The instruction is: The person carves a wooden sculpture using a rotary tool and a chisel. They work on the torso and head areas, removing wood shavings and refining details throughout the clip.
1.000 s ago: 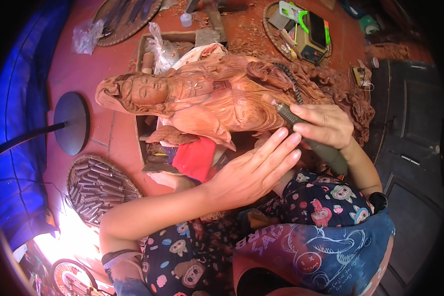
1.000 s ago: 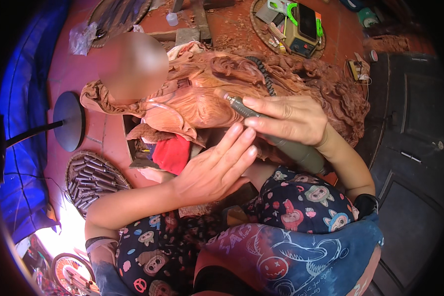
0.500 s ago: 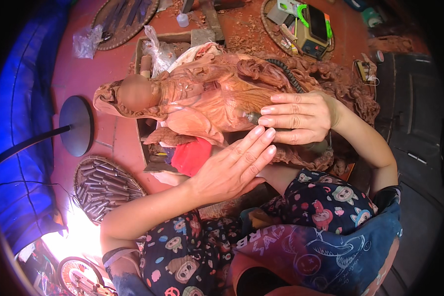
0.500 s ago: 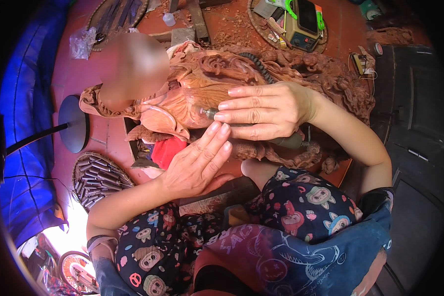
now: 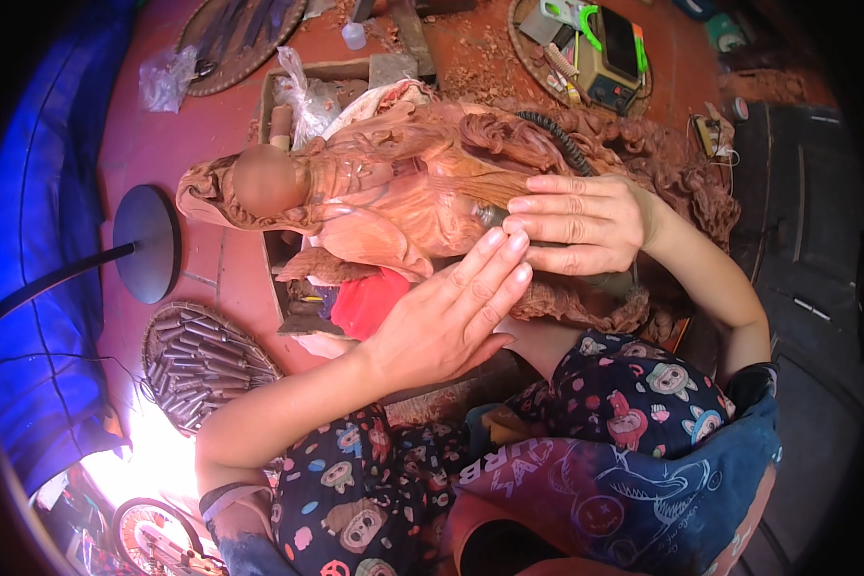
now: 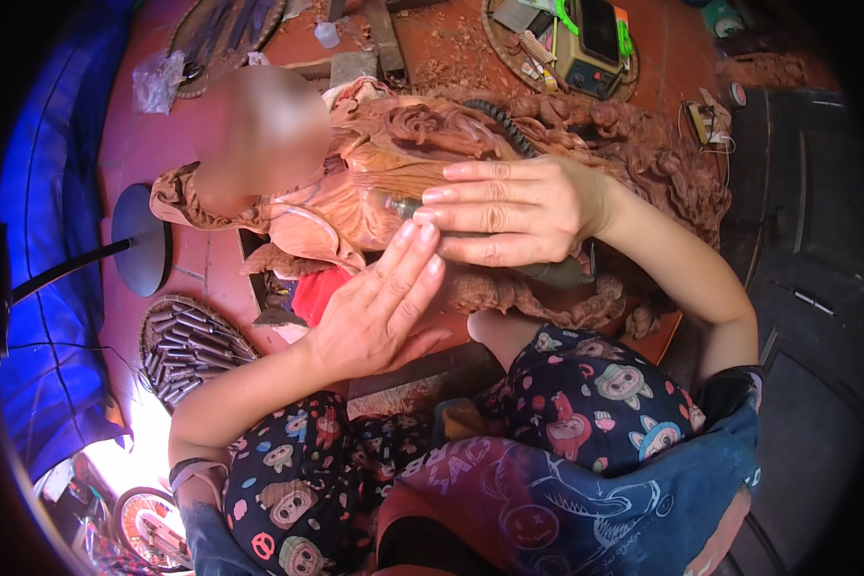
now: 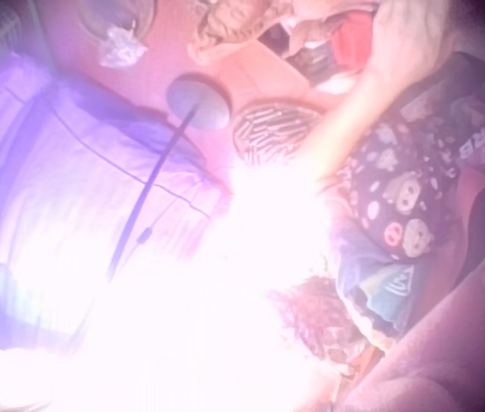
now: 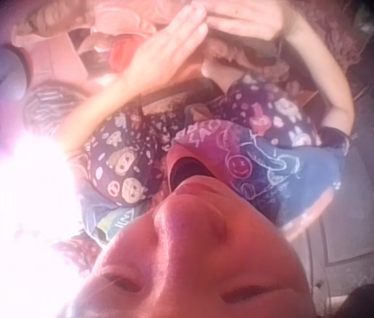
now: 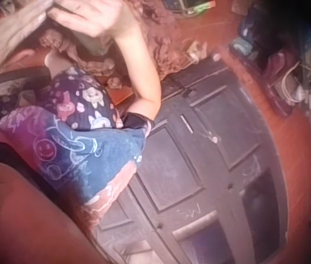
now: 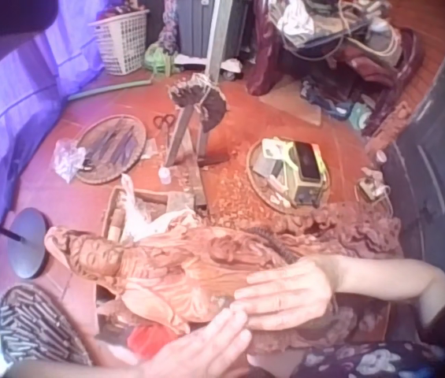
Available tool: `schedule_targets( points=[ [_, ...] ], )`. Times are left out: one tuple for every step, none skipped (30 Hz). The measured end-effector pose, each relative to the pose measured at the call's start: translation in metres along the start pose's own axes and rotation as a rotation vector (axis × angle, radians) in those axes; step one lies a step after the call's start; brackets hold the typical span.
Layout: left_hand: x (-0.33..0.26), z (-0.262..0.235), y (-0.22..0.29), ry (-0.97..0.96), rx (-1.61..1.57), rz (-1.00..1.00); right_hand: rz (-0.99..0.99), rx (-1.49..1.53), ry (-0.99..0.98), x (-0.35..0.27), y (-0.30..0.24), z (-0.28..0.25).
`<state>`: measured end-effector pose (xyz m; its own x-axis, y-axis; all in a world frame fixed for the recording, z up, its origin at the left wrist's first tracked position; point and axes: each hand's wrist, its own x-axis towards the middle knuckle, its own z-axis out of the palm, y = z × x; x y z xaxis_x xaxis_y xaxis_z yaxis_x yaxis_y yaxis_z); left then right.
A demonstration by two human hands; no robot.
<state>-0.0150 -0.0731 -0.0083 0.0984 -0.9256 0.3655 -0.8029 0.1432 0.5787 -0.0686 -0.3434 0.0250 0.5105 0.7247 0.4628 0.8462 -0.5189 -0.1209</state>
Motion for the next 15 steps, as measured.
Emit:
schedule_targets(
  points=[
    [0.001,0.000,-0.001,-0.002,-0.003,-0.002,-0.003,-0.012,0.002,0.001,0.002,0.000],
    [0.001,-0.001,-0.002,-0.003,-0.005,-0.005,-0.004,-0.011,0.013,0.001,0.000,0.001],
    [-0.001,0.000,-0.001,-0.010,0.003,0.004,-0.003,0.004,0.015,0.002,-0.002,0.002],
    [-0.003,0.001,0.000,-0.018,0.009,0.015,-0.001,0.019,0.016,0.001,-0.004,0.003],
    [-0.004,0.001,0.001,-0.025,0.016,0.025,0.001,0.035,0.017,0.001,-0.005,0.004],
    [-0.003,0.001,0.000,-0.023,0.011,0.023,0.009,0.039,0.006,0.002,-0.005,0.002],
    [0.000,-0.001,-0.001,-0.023,0.007,0.019,0.007,0.011,0.013,0.000,-0.005,0.002],
    [0.001,-0.001,-0.001,-0.023,0.003,0.015,0.005,-0.016,0.020,-0.001,-0.004,0.002],
    [0.001,-0.001,0.000,-0.023,0.011,0.026,0.003,-0.043,0.027,-0.003,-0.004,0.002],
    [0.002,0.000,0.000,-0.020,0.020,0.039,0.010,-0.029,0.028,-0.004,-0.005,0.003],
    [0.003,0.000,-0.001,-0.017,0.030,0.051,0.007,-0.017,0.019,-0.005,-0.006,0.003],
    [0.002,0.000,-0.001,-0.023,0.036,0.057,0.003,-0.004,0.009,-0.006,-0.008,0.004],
    [0.001,0.000,0.000,-0.033,0.044,0.061,-0.001,0.009,0.003,-0.006,-0.009,0.004],
    [0.000,-0.001,0.000,-0.042,0.052,0.065,0.006,0.009,-0.003,-0.007,-0.009,0.003],
    [0.001,-0.002,-0.001,-0.043,0.057,0.061,0.015,-0.012,-0.001,-0.007,-0.009,0.003]
  ],
)
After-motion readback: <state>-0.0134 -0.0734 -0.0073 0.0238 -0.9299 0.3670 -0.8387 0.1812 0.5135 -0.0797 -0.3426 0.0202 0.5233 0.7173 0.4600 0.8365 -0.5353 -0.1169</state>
